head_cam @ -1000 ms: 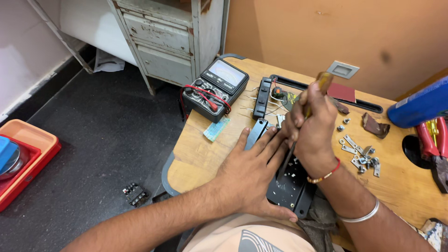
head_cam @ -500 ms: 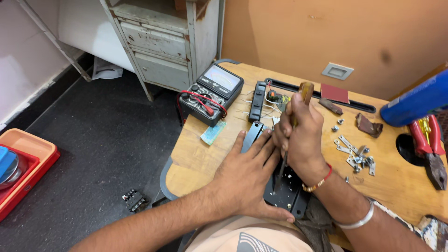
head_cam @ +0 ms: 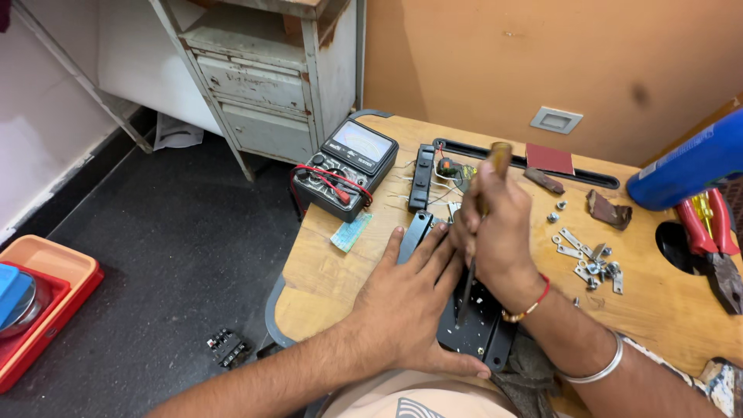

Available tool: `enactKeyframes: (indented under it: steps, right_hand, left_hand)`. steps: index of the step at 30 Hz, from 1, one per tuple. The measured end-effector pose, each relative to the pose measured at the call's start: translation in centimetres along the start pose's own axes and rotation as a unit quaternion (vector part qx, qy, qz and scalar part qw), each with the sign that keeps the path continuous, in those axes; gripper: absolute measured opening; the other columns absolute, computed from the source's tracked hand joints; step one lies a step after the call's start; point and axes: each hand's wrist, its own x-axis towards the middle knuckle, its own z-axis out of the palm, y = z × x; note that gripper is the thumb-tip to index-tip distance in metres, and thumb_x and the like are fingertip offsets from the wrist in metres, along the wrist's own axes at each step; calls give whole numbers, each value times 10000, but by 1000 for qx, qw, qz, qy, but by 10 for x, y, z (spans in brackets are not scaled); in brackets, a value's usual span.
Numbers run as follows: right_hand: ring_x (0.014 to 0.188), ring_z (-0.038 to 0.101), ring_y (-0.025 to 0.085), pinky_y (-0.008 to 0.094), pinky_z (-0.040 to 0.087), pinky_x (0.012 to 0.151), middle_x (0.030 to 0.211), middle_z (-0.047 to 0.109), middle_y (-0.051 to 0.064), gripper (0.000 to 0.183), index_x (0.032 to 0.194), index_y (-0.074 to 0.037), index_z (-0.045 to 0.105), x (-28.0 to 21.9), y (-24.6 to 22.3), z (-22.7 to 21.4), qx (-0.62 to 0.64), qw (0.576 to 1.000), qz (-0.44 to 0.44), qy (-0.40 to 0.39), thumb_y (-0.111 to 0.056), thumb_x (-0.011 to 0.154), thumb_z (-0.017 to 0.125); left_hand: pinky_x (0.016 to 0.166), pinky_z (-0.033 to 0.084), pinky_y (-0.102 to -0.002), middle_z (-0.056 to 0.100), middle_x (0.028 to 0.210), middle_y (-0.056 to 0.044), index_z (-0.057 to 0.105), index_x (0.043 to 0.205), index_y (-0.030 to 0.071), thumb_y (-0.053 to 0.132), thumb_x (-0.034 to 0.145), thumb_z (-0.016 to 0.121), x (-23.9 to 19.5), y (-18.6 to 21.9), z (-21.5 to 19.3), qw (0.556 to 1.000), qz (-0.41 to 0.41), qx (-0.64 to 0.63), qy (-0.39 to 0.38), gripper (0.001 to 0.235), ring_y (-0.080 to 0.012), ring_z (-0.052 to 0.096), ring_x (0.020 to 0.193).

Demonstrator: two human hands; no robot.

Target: The person uses a screwdriver to loosen screws on a black plastic housing. They then apply liquid from a blue bottle and wipe the surfaces of the housing with a cloth.

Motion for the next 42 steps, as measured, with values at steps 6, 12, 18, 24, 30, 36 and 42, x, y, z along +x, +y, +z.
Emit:
enactKeyframes:
  steps: [6,12,18,24,30,36,42]
  right_hand:
    - [338,323,121,300,292,326,559,387,2,324,896,-130,455,23,-6,-11,52,998,-37,19,-400,1074,478]
    - [325,318,135,315,249,307,520,377,-5,360,861,-145,495,10,-8,-38,60,998,2,-3,-447,1056,483]
    - [461,361,167,349,291,495,583,428,15,424,871,-152,534,11,-101,-182,-134,978,-161,16,-475,1145,499]
    - [603,656,270,454,547,563,739,675,64,382,1008,-133,647,-42,-84,-244,-717,687,-91,-74,-484,891,551]
    - [952,683,240,400,548,805,1013,670,-13,410,1172,-244,660,-70,-44,-256,-797,570,-15,-199,-541,912,549]
    - [972,650,233,387,514,867,990,670,-1,381,1056,-179,673,-80,-39,-242,-802,578,-91,-117,-505,870,606]
    - [1040,621,245,408,474,947,1025,683,36,470,1116,-147,687,-119,-32,-191,-734,639,-212,-95,-524,837,689]
  left_hand:
    - [1153,177,-678,337,1573,-299,353,1479,-112,1014,679,404,-2,1,1,1000,-3,12,28,1382,-421,261,1496]
    - [1165,186,-675,339,1605,-276,370,1488,-105,1011,697,428,-2,0,5,998,-3,10,62,1370,-408,259,1529]
    - [1150,178,-658,299,1581,-318,405,1430,-128,886,651,661,1,-8,-6,993,-6,-117,14,1304,-466,206,1512]
    - [1026,462,-498,543,1332,-316,530,1324,-95,487,808,793,-18,-11,-13,945,-139,-234,181,821,-465,516,1263]
    - [746,543,-508,687,906,-192,623,1001,26,475,834,736,-20,-15,-28,914,-338,-222,-6,492,-402,685,844]
    - [693,528,-517,668,794,-191,562,803,27,449,864,691,-12,-22,-34,886,-375,-267,-56,446,-398,681,742]
    - [682,515,-537,664,768,-200,571,789,6,395,880,680,-9,-25,-25,904,-343,-256,-18,414,-418,666,746]
